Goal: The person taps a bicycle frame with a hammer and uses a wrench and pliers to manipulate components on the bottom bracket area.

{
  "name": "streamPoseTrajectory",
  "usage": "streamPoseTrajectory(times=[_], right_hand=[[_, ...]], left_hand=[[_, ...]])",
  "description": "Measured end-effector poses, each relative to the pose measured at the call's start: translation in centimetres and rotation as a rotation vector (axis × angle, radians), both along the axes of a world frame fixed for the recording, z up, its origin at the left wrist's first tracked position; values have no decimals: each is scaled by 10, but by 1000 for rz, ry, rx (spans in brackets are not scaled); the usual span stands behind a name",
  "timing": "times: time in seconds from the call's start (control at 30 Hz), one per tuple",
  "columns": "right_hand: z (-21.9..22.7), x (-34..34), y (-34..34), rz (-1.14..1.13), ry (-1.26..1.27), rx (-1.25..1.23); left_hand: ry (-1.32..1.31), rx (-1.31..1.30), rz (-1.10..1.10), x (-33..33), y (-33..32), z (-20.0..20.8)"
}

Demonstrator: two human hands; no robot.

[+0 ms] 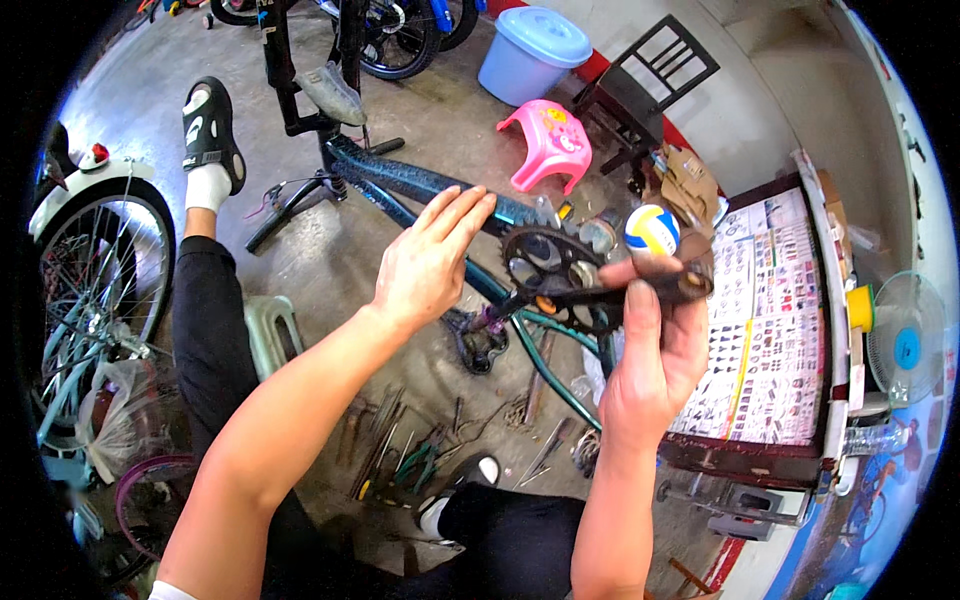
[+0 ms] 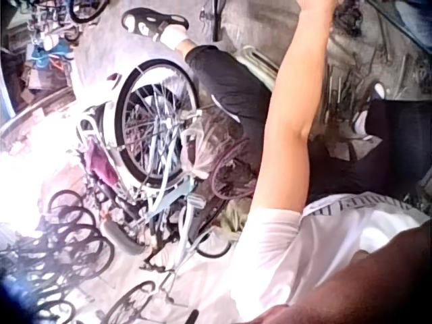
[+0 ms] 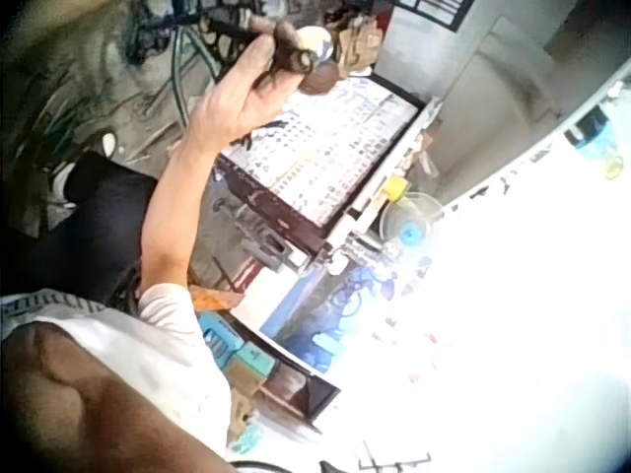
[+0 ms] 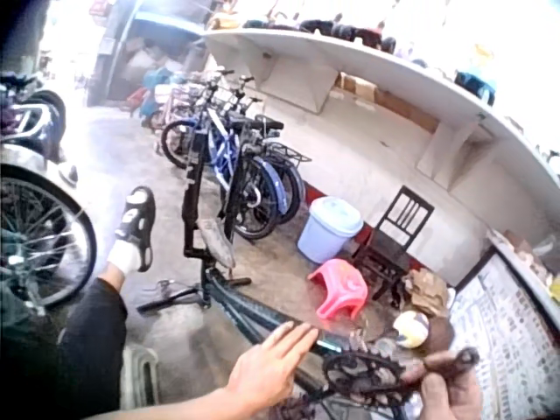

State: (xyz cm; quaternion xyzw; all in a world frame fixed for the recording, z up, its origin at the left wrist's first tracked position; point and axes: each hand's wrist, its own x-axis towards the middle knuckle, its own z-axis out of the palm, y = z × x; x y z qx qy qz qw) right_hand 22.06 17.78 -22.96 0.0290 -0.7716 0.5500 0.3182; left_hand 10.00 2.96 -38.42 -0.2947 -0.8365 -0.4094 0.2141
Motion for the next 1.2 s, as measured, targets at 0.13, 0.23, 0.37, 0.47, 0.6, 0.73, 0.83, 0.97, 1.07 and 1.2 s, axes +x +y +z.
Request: streamPoseTrajectory(times=[0.13, 0.23, 0.37, 0.47, 0.6, 0.73, 0.83, 0.97, 1.07, 1.2], right_hand=[[-4, 9, 5, 27, 42, -20], [-11, 14, 12, 83, 98, -2], [-21, 13, 13, 23, 170, 7], [-24, 17, 15, -91, 152, 7], [-21, 22, 14, -95, 146, 10], [-17, 18, 18, -90, 136, -19], [-16, 12, 11, -78, 137, -58], [-17, 6, 18, -81, 171, -33], [-22, -1, 12, -162, 186, 5], [-22, 0, 6, -182, 170, -24]], left_hand=[[-16, 58, 10, 1, 0, -5], [-6, 112, 11, -2, 4, -10], [18, 154, 18, -4, 8, -14], [17, 156, 20, -4, 7, -15], [25, 130, 16, -2, 5, -14], [19, 129, 35, 1, 10, -11], [30, 106, 55, 3, 7, -13], [61, 65, 63, 1, 10, -14], [78, 36, 91, 1, 9, -18], [64, -28, 79, 7, 4, -16]])
